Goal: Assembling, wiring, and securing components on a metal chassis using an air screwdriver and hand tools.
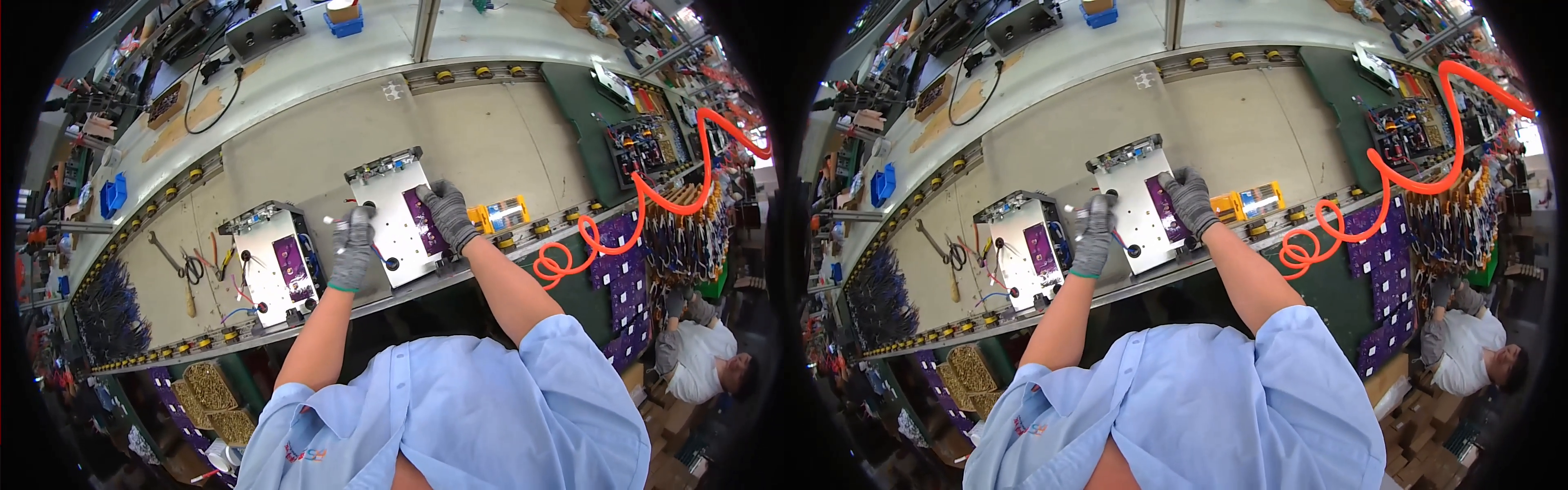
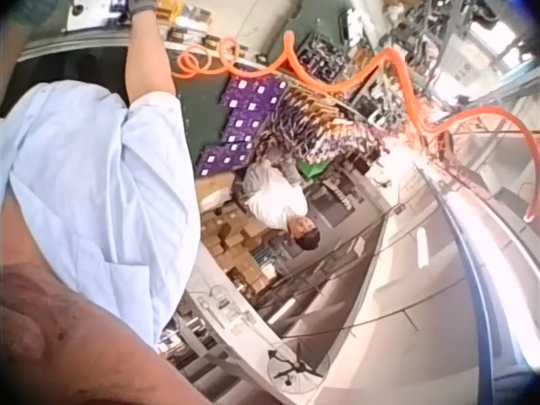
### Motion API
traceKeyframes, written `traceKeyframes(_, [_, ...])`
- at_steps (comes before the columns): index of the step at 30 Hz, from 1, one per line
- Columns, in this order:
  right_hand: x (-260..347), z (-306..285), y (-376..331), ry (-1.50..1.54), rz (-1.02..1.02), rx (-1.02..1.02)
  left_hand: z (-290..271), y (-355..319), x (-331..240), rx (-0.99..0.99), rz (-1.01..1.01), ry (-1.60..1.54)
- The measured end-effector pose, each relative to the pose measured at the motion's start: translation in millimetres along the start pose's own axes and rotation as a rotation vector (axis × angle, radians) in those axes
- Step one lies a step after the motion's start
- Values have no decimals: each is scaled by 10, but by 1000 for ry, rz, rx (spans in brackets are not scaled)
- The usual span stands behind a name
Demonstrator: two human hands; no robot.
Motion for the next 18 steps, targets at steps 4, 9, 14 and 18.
traceKeyframes(4, [-7, -19, -12, -42, 13, -17, 30, -6, 527, -88, -399, -442])
traceKeyframes(9, [207, -41, 39, -213, 124, 152, 29, 119, 689, -142, -468, -516])
traceKeyframes(14, [1278, -46, -688, -420, -530, 334, 35, 32, 726, -144, -541, -705])
traceKeyframes(18, [1399, 532, -1556, -858, -846, 691, 81, 28, 768, -150, -591, -722])
Point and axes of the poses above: each hand's wrist, its own y-axis towards the middle knuckle, its own z-axis out of the palm, x = y × z, the point moved 10 cm from there along y, towards the middle knuckle, and after that the axes turned 9 degrees about -z, right-handed, at the moved point
